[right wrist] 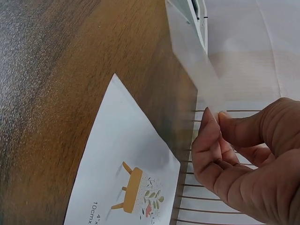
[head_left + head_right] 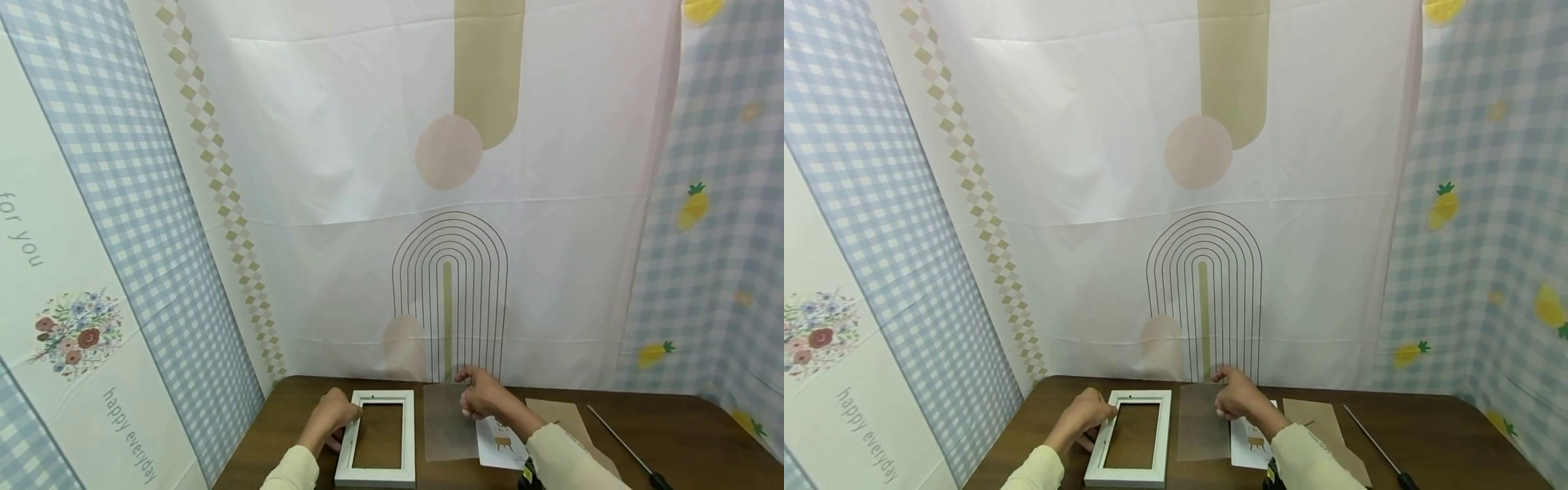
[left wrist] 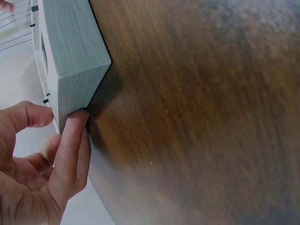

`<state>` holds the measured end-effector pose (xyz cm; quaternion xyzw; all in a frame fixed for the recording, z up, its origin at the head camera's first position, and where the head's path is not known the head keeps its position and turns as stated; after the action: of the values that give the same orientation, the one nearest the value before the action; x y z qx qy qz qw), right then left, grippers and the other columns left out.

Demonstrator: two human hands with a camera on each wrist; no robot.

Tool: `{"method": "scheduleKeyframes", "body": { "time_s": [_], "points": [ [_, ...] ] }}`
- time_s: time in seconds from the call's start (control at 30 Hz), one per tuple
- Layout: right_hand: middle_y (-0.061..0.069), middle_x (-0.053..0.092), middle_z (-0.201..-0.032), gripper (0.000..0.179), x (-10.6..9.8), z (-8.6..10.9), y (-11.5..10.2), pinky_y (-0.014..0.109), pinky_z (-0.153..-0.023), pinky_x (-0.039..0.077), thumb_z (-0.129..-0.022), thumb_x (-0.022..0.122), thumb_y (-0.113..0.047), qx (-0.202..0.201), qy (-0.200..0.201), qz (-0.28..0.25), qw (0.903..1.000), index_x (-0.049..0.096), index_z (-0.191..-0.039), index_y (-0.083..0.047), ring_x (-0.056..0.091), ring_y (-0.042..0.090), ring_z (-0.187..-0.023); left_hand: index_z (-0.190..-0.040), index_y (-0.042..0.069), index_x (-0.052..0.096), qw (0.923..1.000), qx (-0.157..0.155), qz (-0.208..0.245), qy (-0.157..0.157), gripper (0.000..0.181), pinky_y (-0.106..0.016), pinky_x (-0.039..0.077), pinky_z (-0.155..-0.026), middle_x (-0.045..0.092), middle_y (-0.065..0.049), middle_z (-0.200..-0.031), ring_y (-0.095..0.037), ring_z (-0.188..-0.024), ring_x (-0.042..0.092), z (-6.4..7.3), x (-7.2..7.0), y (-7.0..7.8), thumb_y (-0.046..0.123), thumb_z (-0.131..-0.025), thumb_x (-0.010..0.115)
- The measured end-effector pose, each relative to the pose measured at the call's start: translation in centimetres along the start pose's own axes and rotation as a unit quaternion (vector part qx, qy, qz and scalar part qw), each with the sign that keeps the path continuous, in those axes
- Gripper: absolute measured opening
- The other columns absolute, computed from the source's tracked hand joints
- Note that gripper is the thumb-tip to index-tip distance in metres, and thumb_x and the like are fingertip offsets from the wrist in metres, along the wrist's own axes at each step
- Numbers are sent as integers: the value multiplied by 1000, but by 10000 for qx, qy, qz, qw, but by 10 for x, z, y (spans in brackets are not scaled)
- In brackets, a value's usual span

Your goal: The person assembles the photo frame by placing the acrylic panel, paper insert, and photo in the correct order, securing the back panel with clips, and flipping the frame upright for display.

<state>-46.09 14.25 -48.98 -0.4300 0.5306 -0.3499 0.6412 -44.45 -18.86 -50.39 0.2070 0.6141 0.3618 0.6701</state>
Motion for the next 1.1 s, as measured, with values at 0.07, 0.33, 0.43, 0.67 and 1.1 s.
{"method": "scheduleKeyframes", "body": {
  "time_s": [0.07,0.33,0.43,0.67,1.1],
  "points": [
    [5,55,-69,53,0,0,0,24,-49,33,-93,56,21,-4,2,21,10000,56,-144,7,51,17,-58,-93,-4,64,10000,14,3,7,16,-51,71,-51,66,-21,-88,-38,-71,73,0,0,0,9,-94,73],
    [9,60,-70,53,1,2,1,27,-49,33,-93,58,17,14,-52,68,10000,58,-145,8,51,17,-58,-93,-3,64,9999,-73,-78,50,16,-50,71,-50,64,-22,-88,-38,-71,71,-1,0,-2,9,-94,74],
    [9,61,-72,52,2,2,2,27,-49,34,-94,58,18,79,-62,38,9999,58,-145,7,52,17,-58,-93,-3,64,9999,-77,-79,57,16,-50,71,-50,64,-22,-88,-37,-71,72,0,0,-2,9,-94,74],
    [9,63,-73,56,3,3,0,26,-49,40,-91,61,18,179,-89,5,9998,59,-146,7,55,18,-61,-93,-3,64,9999,-99,-93,72,17,-51,71,-51,64,-22,-87,-38,-72,72,1,-1,-2,10,-94,76],
    [13,69,-77,55,9,1,0,25,-50,51,-94,66,14,247,-81,-26,9997,57,-148,6,62,18,-63,-92,-2,65,10000,27,37,5,15,-52,71,-51,65,-20,-88,-37,-72,71,2,-1,0,10,-94,74]
  ]
}}
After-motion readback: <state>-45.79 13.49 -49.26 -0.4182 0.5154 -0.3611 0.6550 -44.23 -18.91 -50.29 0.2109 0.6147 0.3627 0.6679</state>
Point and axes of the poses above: each hand's wrist, its own z-axis away from the middle knuckle, its own x-axis out of the palm, y = z × x, the point moved 10 cm from there along -z, towards the middle knuckle
